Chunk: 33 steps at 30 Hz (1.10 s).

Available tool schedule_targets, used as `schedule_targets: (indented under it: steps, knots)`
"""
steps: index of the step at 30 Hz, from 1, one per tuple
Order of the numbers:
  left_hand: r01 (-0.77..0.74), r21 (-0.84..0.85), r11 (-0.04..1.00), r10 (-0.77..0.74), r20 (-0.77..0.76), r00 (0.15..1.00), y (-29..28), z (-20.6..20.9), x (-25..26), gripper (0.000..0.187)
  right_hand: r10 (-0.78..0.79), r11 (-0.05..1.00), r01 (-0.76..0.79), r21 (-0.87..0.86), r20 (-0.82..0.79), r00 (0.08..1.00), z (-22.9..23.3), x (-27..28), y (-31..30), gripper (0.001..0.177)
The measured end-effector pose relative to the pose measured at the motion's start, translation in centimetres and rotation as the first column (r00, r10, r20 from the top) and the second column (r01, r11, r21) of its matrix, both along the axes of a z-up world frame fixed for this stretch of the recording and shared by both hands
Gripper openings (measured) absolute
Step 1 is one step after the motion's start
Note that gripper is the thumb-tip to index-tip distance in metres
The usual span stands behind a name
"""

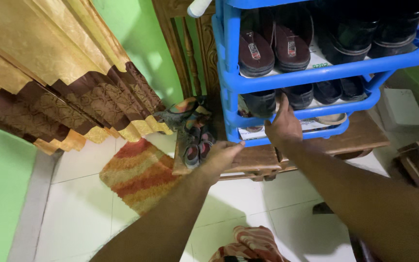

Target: The person organizes various shoes and sandals by picking them up from a chair and the floor, then placing them onto a blue multi-tier shoe rack. The person handles multiple pairs of shoes and sandals, arranging them on different shelves of the rack.

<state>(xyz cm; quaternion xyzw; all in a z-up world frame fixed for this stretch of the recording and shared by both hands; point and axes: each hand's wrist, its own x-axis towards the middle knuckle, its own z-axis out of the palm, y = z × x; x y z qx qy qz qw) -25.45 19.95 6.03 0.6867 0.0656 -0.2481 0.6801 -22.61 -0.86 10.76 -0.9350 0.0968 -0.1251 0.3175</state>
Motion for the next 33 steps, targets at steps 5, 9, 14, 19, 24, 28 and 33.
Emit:
schedule_targets:
  steps: [5,9,14,19,24,28,33]
  knots:
    - [0.003,-0.022,1.0,-0.003,0.002,1.0,-0.2,0.7,-1.9,0.05,0.056,0.976,-0.042,0.216,-0.061,0.997,-2.3,2.7,-0.7,0.065]
    - [-0.029,-0.031,0.999,0.028,-0.029,0.999,0.2,1.6,-2.8,0.054,0.174,0.862,-0.174,0.477,0.043,0.984,-4.2,5.7,-1.8,0.052]
    - [-0.018,-0.031,0.999,0.017,-0.05,0.999,1.6,1.5,-3.1,0.054,0.221,0.855,-0.172,0.49,-0.044,0.974,-6.0,6.5,-1.5,0.058]
    - [-0.005,-0.061,0.998,0.01,0.075,0.997,0.9,0.5,-2.8,0.054,-0.03,0.727,0.136,0.673,-0.166,0.986,-5.5,2.1,-1.3,0.065]
    - [-0.087,-0.165,0.982,0.088,-0.005,0.996,-1.6,1.7,-2.6,0.053,-0.066,0.43,0.294,0.854,-0.295,0.953,-2.8,-5.5,-2.5,0.058]
    - [-0.058,-0.236,0.97,0.065,0.02,0.998,-2.9,4.2,-4.3,0.062,-0.059,0.399,0.171,0.901,-0.161,0.985,0.0,-11.1,-3.4,0.052]
    - [-0.005,-0.218,0.976,0.0,-0.021,1.0,-4.7,6.5,-6.8,0.07,-0.093,0.363,0.289,0.886,-0.274,0.957,3.0,-17.1,-4.6,0.054]
